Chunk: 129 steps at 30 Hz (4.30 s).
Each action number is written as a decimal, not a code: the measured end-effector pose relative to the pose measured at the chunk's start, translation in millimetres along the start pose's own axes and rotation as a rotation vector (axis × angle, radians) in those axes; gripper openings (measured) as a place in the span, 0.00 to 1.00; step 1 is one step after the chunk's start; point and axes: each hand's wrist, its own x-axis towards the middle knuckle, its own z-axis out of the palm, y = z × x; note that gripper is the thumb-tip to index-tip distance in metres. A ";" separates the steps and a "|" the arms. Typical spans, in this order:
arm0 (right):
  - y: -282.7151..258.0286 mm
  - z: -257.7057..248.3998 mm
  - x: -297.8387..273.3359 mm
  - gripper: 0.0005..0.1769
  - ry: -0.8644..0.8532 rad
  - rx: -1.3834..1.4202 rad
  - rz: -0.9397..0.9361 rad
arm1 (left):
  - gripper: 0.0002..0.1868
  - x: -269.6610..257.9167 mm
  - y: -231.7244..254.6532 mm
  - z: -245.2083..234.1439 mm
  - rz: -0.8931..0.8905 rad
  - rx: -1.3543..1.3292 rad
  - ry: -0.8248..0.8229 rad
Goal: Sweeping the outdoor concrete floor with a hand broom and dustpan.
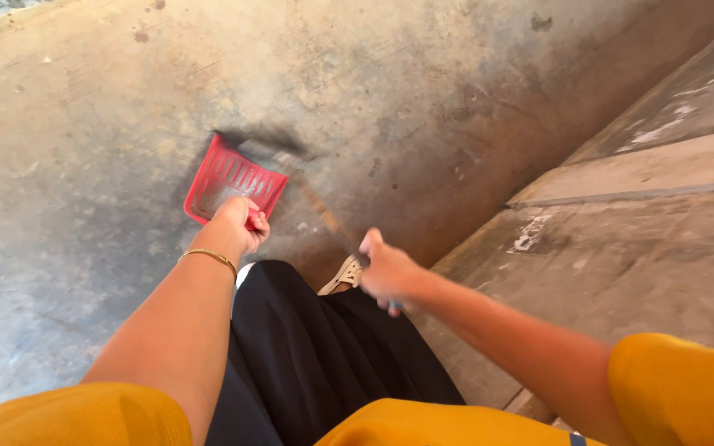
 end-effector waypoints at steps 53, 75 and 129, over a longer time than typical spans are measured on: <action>-306.2 -204.3 366.4 0.16 -0.049 0.371 -0.022 | 0.11 -45.0 60.4 -105.5 0.167 -0.696 -0.089; -323.6 -99.7 266.3 0.24 -0.063 -0.273 -0.602 | 0.09 -23.0 42.5 -102.1 0.207 -1.013 0.004; -155.3 -12.8 87.7 0.27 -0.196 -0.975 -0.466 | 0.13 -44.6 50.0 -203.2 0.197 -0.955 0.083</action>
